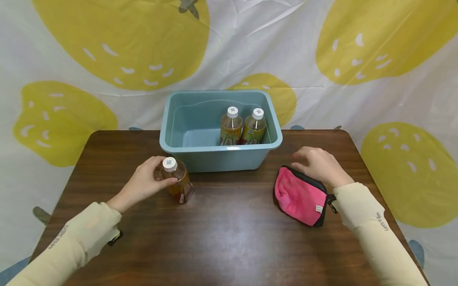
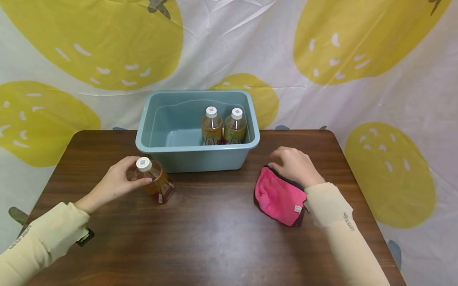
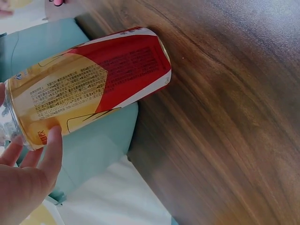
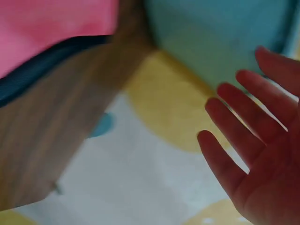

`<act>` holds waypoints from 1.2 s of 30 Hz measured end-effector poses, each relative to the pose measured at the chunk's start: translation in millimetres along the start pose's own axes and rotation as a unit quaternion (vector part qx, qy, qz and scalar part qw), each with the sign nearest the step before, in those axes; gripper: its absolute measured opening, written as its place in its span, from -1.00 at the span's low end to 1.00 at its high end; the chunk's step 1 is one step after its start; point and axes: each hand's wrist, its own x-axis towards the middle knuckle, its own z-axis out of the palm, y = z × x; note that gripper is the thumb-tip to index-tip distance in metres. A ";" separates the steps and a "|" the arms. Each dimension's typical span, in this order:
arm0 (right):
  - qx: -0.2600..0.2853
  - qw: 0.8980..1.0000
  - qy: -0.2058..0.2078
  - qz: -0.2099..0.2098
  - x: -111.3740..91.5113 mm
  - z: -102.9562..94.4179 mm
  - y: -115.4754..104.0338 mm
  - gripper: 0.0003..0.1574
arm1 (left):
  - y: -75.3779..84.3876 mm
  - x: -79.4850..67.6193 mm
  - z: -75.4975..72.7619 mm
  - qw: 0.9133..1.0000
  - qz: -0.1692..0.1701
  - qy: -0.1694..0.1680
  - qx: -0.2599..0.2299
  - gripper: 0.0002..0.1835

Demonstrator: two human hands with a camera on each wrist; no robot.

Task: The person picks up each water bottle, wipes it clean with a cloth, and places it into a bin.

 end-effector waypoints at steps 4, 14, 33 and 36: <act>-0.006 0.996 -0.089 -0.011 -14.8 27.3 20.5 -0.58 | 1.4 1.0 0.9 1.000 0.006 -0.001 0.012 -0.49; -0.005 0.989 -0.122 -0.084 -37.8 80.6 45.6 -0.24 | 11.5 3.9 6.3 1.000 0.022 -0.017 0.009 -0.49; -0.025 0.980 -0.197 -0.031 -34.1 94.0 42.6 0.25 | 24.5 8.8 24.6 0.998 0.049 -0.044 -0.005 -0.55; -0.035 0.981 -0.188 -0.031 -33.1 96.3 39.6 0.24 | 26.0 9.8 25.4 0.998 0.049 -0.045 -0.001 -0.58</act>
